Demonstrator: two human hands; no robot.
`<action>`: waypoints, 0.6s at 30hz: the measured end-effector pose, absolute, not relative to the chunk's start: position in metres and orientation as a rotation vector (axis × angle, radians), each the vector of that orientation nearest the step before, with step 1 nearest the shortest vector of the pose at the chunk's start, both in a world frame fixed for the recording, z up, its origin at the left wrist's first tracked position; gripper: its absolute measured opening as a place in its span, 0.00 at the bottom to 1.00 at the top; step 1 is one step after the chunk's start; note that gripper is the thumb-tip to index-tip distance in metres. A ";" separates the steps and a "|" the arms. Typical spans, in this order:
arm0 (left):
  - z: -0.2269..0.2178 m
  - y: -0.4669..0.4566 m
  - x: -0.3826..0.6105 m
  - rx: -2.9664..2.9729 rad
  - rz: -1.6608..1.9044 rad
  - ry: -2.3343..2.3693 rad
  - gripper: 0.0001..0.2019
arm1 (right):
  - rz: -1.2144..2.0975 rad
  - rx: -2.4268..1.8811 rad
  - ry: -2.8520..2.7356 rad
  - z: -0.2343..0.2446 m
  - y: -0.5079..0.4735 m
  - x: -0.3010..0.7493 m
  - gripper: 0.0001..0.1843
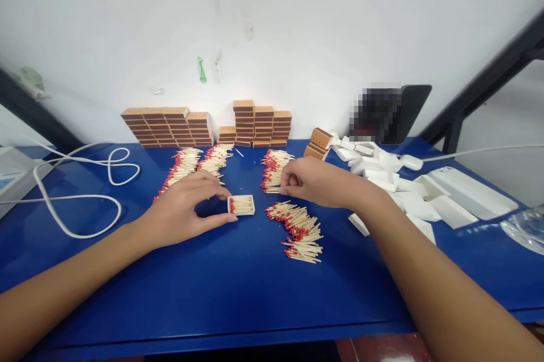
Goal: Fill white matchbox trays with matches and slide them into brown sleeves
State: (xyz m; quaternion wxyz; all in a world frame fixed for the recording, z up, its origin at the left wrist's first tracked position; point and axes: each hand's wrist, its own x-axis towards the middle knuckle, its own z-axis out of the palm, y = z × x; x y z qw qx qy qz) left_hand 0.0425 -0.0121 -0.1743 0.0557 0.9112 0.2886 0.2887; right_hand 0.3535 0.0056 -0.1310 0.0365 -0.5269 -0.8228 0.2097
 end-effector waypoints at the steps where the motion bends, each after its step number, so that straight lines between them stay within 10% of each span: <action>1: -0.174 -0.012 0.043 2.767 0.882 0.875 0.16 | 0.655 -1.609 -2.532 -0.131 0.005 0.352 0.07; 18: -0.175 -0.012 0.043 2.773 0.882 0.865 0.15 | 0.663 -1.560 -2.548 -0.138 0.005 0.346 0.05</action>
